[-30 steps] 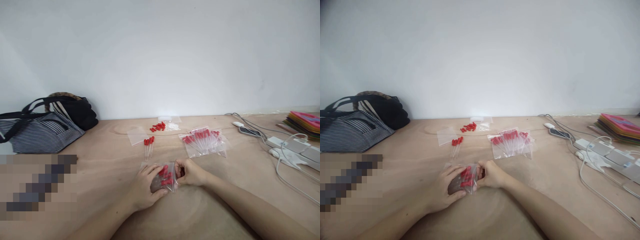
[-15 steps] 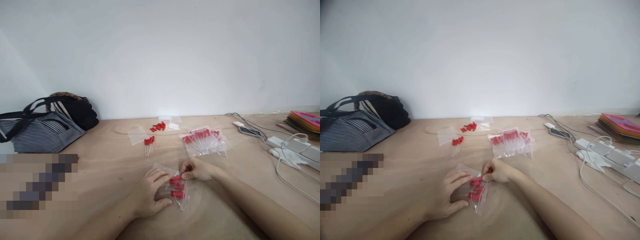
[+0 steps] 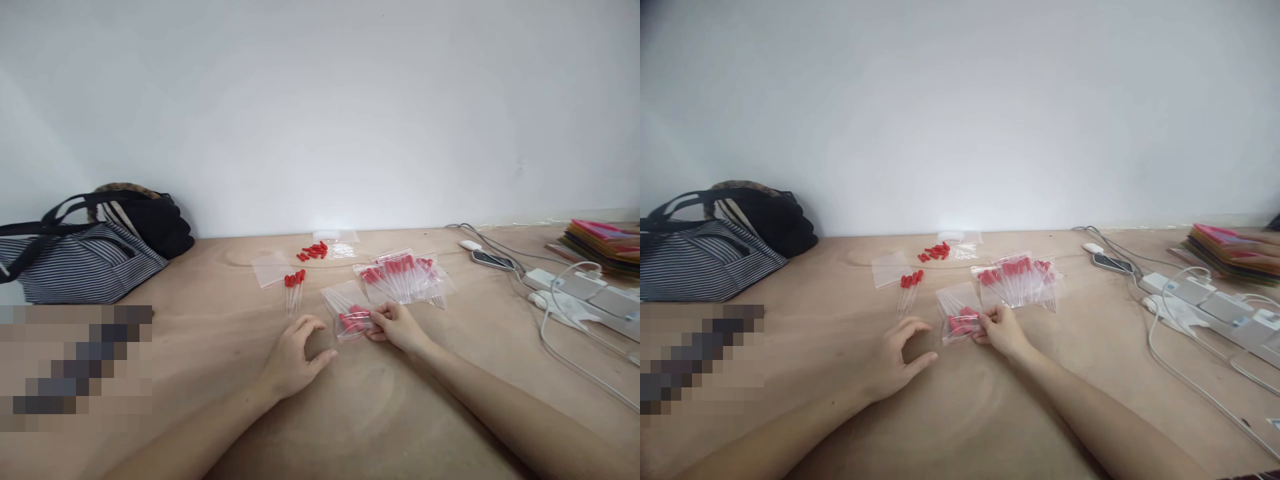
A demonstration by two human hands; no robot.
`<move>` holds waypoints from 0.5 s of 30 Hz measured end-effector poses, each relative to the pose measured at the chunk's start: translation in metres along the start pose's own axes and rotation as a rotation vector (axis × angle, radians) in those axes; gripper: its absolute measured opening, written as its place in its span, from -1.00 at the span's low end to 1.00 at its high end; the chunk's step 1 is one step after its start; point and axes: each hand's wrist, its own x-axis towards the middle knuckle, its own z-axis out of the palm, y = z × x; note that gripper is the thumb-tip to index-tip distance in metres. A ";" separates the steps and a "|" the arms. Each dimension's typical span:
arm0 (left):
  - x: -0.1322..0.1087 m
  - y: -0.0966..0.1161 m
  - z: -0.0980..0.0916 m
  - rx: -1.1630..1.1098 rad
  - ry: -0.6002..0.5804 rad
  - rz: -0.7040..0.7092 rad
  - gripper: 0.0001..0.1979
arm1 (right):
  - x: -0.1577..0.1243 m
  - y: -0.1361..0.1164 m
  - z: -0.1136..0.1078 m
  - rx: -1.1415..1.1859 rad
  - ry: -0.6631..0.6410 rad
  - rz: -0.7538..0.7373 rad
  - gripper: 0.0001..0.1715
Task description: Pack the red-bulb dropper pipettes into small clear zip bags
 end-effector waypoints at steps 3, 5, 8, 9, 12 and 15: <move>0.009 0.001 0.006 0.037 0.057 -0.050 -0.68 | 0.002 0.000 0.007 -0.157 -0.097 -0.095 -0.70; 0.013 0.002 0.010 0.067 0.073 -0.055 -0.72 | 0.003 -0.001 0.003 -0.380 -0.127 -0.258 -0.49; 0.015 0.002 0.012 0.094 0.090 -0.021 -0.84 | 0.003 -0.003 -0.007 -0.653 -0.068 -0.579 -0.38; 0.015 0.001 0.013 0.103 0.093 -0.002 -0.86 | 0.003 -0.004 -0.008 -0.704 -0.051 -0.670 -0.42; 0.015 0.001 0.014 0.140 0.090 0.029 -0.93 | 0.001 -0.005 -0.006 -0.800 -0.027 -0.836 -0.57; 0.017 0.001 0.015 0.155 0.085 0.041 -0.94 | 0.001 -0.005 0.003 -0.917 -0.042 -0.882 -0.65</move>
